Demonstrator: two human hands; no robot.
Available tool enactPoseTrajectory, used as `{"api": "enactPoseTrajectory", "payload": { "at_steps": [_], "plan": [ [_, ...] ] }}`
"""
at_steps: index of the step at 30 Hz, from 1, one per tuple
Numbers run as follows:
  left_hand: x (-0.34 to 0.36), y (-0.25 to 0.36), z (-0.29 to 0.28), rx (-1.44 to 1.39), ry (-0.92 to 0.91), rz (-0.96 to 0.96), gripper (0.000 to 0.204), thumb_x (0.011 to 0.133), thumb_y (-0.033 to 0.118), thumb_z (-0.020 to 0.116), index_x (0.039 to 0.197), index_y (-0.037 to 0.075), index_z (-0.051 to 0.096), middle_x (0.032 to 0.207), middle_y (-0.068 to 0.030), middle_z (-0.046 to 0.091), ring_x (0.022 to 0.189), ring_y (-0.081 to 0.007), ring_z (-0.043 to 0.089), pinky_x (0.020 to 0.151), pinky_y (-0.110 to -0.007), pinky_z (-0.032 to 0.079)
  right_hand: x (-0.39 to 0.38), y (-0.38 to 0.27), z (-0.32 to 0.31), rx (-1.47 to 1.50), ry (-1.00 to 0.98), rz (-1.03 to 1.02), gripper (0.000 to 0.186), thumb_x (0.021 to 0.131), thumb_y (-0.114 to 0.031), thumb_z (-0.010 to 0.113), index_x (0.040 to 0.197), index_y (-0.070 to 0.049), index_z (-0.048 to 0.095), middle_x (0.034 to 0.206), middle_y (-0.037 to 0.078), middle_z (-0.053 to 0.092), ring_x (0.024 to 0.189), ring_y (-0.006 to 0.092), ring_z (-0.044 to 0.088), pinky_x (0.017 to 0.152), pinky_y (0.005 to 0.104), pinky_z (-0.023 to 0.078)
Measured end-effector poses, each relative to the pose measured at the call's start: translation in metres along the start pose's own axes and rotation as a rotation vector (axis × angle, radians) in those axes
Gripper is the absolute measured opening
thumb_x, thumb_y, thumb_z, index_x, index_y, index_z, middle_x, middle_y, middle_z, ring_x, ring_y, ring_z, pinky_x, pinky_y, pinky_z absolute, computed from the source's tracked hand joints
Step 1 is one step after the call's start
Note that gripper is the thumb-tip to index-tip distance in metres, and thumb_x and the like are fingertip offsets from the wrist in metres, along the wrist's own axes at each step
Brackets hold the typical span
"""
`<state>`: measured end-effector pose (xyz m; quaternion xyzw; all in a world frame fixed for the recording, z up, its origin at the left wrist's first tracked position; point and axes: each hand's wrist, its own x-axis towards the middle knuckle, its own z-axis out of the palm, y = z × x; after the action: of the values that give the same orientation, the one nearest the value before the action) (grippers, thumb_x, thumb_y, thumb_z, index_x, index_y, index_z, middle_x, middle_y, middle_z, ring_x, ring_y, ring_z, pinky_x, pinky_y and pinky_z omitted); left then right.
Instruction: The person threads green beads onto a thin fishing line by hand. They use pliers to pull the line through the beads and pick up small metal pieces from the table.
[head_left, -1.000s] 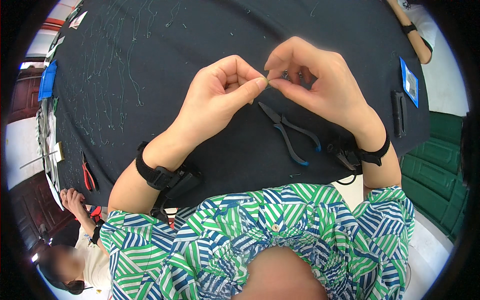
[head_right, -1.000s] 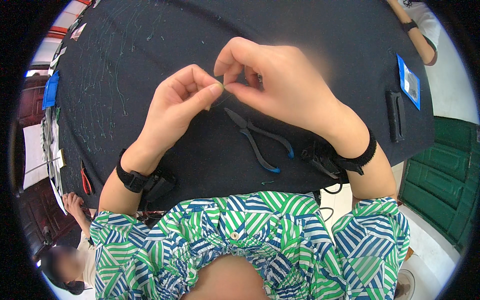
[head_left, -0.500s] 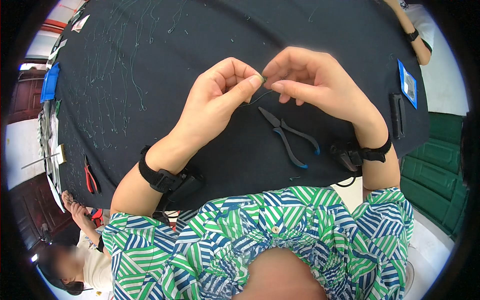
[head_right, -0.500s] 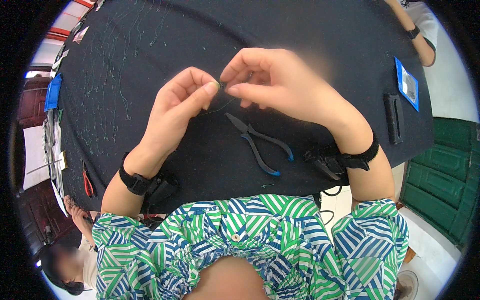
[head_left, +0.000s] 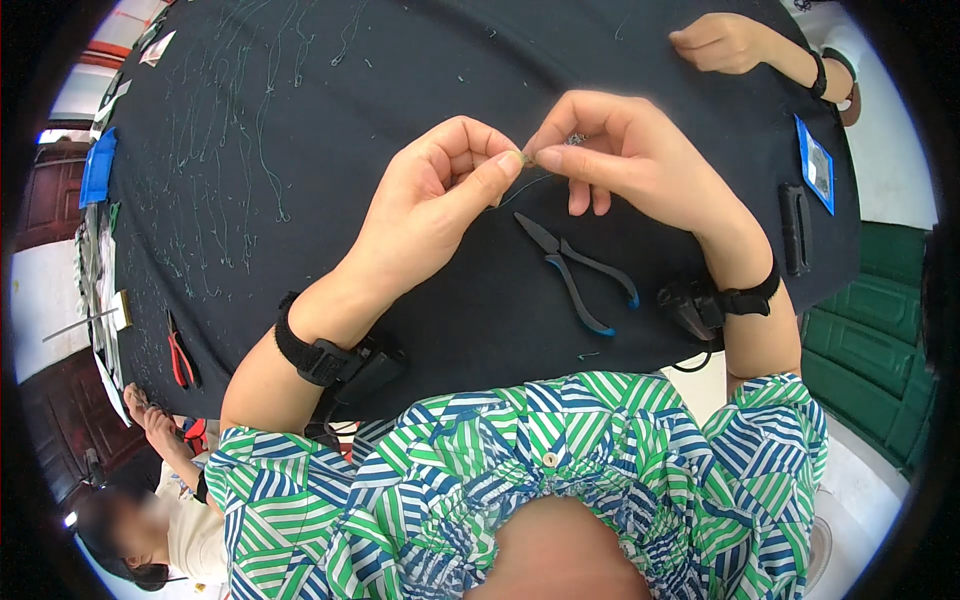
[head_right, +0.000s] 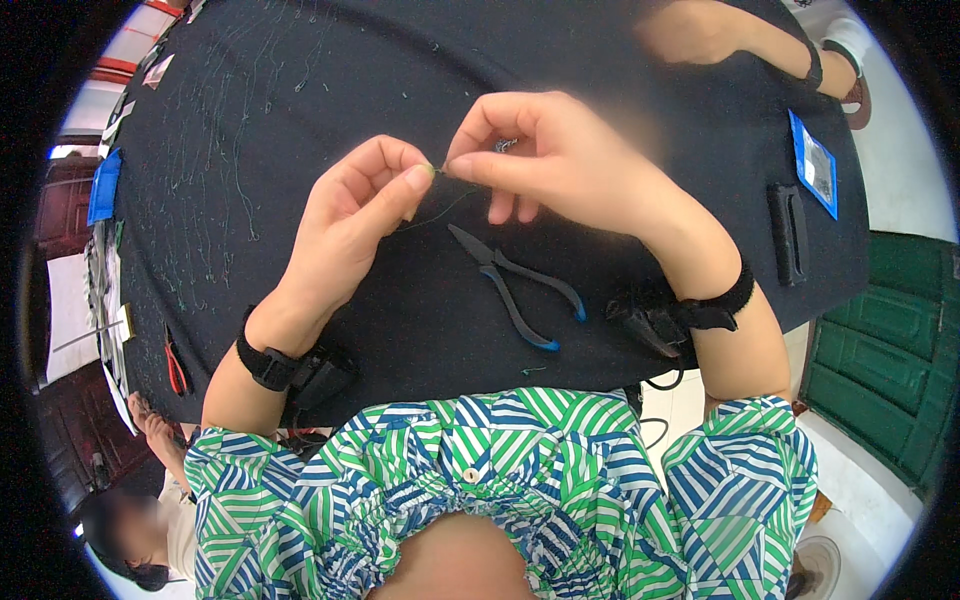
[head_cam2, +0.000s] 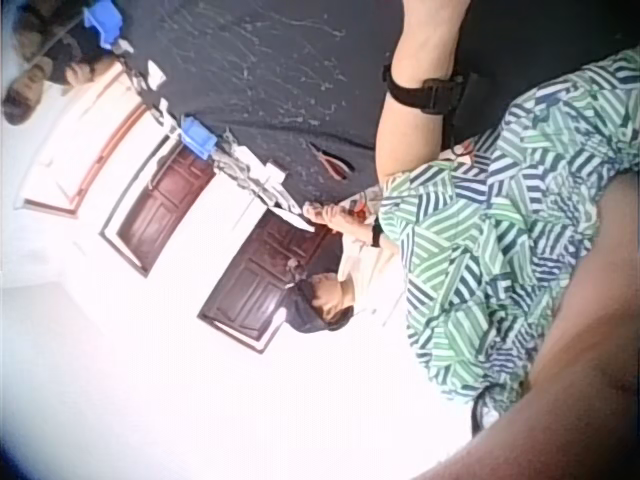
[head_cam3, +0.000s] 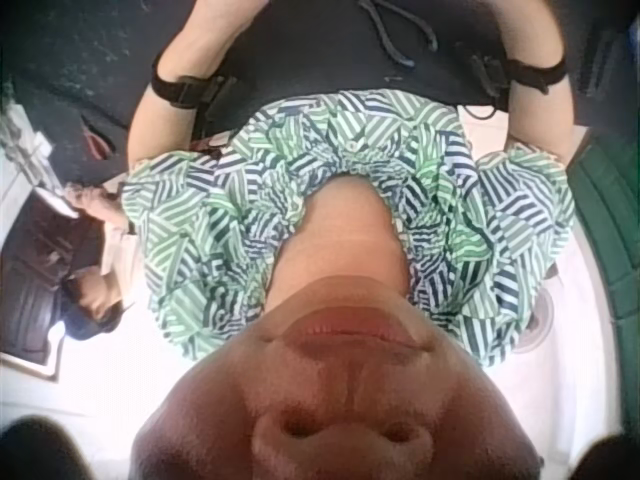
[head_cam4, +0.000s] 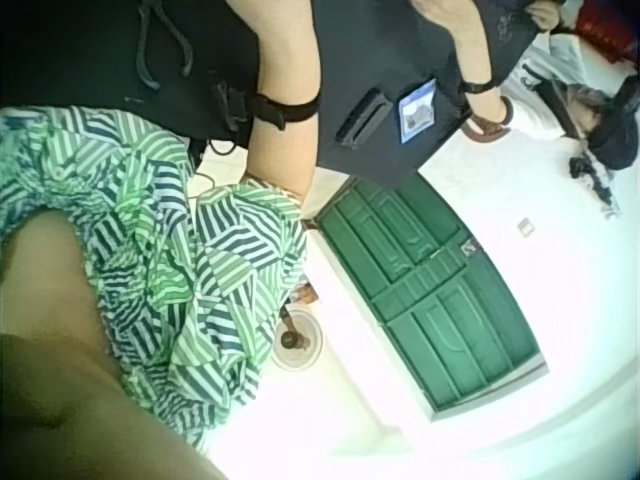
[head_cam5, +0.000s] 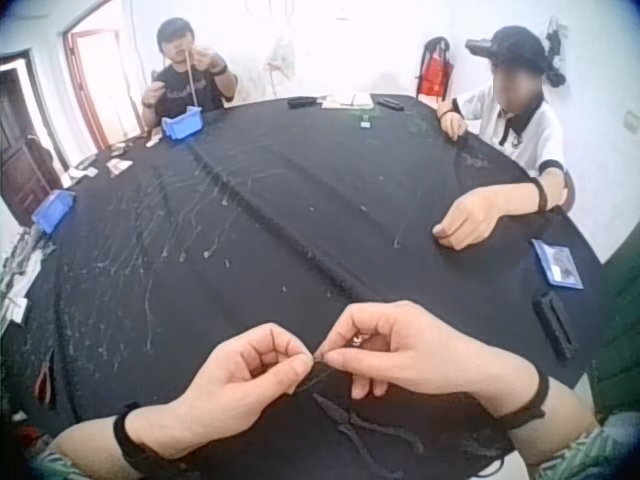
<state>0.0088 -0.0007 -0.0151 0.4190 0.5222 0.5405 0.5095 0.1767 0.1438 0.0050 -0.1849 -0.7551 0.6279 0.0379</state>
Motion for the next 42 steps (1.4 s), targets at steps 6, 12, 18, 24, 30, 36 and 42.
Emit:
{"api": "enactPoseTrajectory", "payload": {
  "at_steps": [6,12,18,24,30,36,42],
  "plan": [
    [-0.002,0.001,0.0,-0.018,0.004,0.003,0.016,0.096,0.017,0.06,0.1,0.002,0.057,0.085,0.0018,0.059,0.074,-0.003,0.049,0.066,-0.018,0.04,0.006,0.009,0.003,0.197,-0.01,-0.05,0.021,0.094,-0.021,0.06,0.101,-0.001,0.061,0.09,0.006,0.067,0.079,0.0103,0.064,0.069,0.0224,0.052],
    [0.0,0.001,0.0,-0.036,-0.003,-0.01,0.016,0.096,0.017,0.059,0.101,0.002,0.057,0.087,0.0009,0.061,0.075,-0.003,0.05,0.067,-0.018,0.041,0.008,0.013,0.004,0.174,-0.028,-0.055,0.022,0.094,-0.023,0.059,0.103,-0.002,0.061,0.093,0.005,0.066,0.077,0.0094,0.063,0.066,0.021,0.051],
    [-0.001,0.001,-0.002,-0.031,0.034,-0.009,0.015,0.096,0.016,0.058,0.102,0.002,0.058,0.088,-0.0004,0.063,0.079,-0.0039,0.054,0.069,-0.019,0.042,0.001,-0.005,0.004,0.2,-0.114,0.052,0.026,0.094,-0.024,0.06,0.108,-0.002,0.059,0.099,0.006,0.067,0.071,0.0094,0.065,0.055,0.0178,0.048],
    [-0.001,0.002,-0.003,-0.046,0.043,-0.02,0.015,0.096,0.017,0.059,0.101,0.003,0.058,0.084,0.001,0.061,0.076,-0.0034,0.052,0.068,-0.019,0.041,0.003,0.002,0.006,0.307,-0.125,0.07,0.026,0.093,-0.023,0.061,0.107,-0.001,0.059,0.093,0.007,0.068,0.073,0.0099,0.065,0.06,0.0189,0.05],
    [-0.001,0.001,-0.003,-0.044,0.051,-0.023,0.014,0.096,0.017,0.059,0.099,0.003,0.059,0.08,0.0034,0.057,0.073,-0.0028,0.049,0.066,-0.019,0.04,0.007,0.01,0.001,0.224,-0.024,-0.061,0.021,0.094,-0.023,0.061,0.099,-0.003,0.062,0.08,0.003,0.065,0.072,0.0081,0.061,0.067,0.0212,0.051],
    [-0.002,0.0,0.001,-0.055,0.026,0.011,0.015,0.097,0.02,0.057,0.1,0.005,0.057,0.077,0.006,0.051,0.067,-0.0016,0.042,0.059,-0.018,0.032,0.012,0.013,0.013,0.239,0.039,-0.103,0.02,0.096,-0.024,0.058,0.094,-0.004,0.061,0.076,-0.001,0.058,0.07,0.0058,0.055,0.066,0.0217,0.046],
    [-0.003,0.001,-0.003,-0.103,-0.006,0.038,0.014,0.096,0.018,0.058,0.099,0.004,0.058,0.08,0.0043,0.056,0.072,-0.0023,0.047,0.064,-0.018,0.038,0.014,0.021,0.021,0.261,0.034,-0.102,0.018,0.095,-0.022,0.059,0.096,-0.004,0.062,0.079,-0.001,0.061,0.072,0.0052,0.056,0.066,0.0209,0.047]
  ]
}}
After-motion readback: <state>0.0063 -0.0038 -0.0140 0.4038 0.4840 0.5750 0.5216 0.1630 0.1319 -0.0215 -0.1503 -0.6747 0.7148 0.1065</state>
